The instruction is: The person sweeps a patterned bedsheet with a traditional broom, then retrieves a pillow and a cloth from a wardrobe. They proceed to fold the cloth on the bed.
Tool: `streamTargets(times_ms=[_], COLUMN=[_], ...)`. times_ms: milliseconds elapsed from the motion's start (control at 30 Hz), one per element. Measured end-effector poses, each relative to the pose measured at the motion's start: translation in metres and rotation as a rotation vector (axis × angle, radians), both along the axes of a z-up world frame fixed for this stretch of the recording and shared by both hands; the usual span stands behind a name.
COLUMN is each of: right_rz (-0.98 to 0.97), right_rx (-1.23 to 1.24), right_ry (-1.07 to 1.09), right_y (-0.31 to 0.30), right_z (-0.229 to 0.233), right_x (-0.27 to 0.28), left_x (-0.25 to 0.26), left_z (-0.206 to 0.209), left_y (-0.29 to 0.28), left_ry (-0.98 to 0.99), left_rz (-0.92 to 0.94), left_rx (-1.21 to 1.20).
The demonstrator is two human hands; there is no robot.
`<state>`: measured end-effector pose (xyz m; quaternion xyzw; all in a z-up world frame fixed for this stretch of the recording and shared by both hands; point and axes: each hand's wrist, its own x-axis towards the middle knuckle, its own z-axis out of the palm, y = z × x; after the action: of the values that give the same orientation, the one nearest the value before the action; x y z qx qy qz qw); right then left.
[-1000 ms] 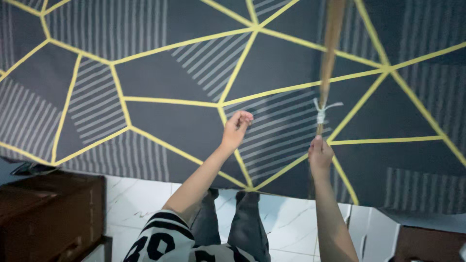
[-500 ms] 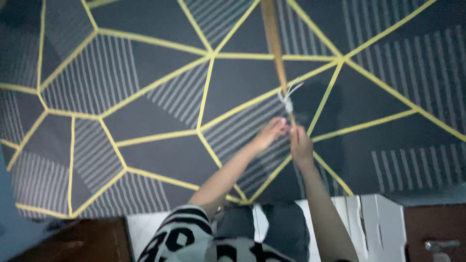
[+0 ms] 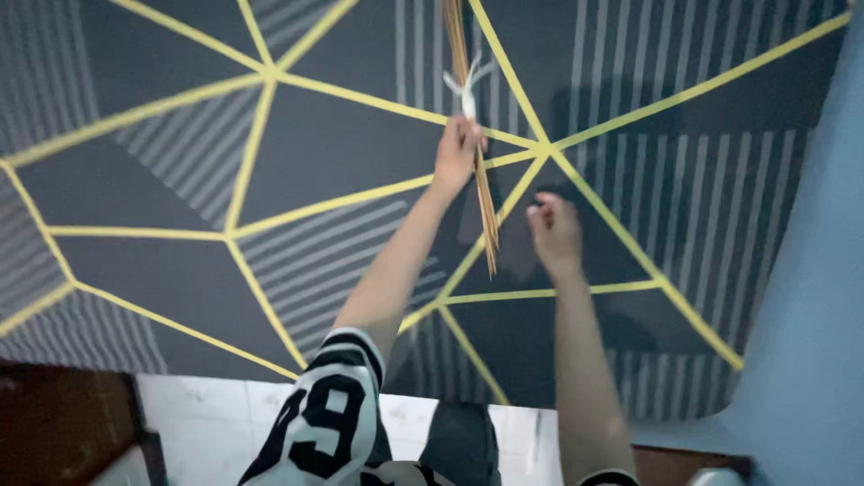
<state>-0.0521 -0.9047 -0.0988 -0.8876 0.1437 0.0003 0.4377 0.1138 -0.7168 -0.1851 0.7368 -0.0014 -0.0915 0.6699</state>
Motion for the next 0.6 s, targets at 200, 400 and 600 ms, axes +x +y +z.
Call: streamTargets(times_ms=[200,400,600], right_rz=[-0.013,0.118,0.24], right_rx=[-0.134,-0.276,-0.293], right_ry=[-0.063,-0.127,-0.14], right_y=[-0.154,-0.224,-0.255], right_z=[-0.031,-0.063,-0.115], right_x=[0.08,0.244,0.437], left_x=[0.08,0.122,0.137], left_z=[0.004,0.012,-0.02], left_y=[-0.075,-0.09,-0.105], left_ry=[-0.06,0.148,0.25], left_rz=[-0.043,-0.451,-0.451], left_rx=[0.817,1.282,1.329])
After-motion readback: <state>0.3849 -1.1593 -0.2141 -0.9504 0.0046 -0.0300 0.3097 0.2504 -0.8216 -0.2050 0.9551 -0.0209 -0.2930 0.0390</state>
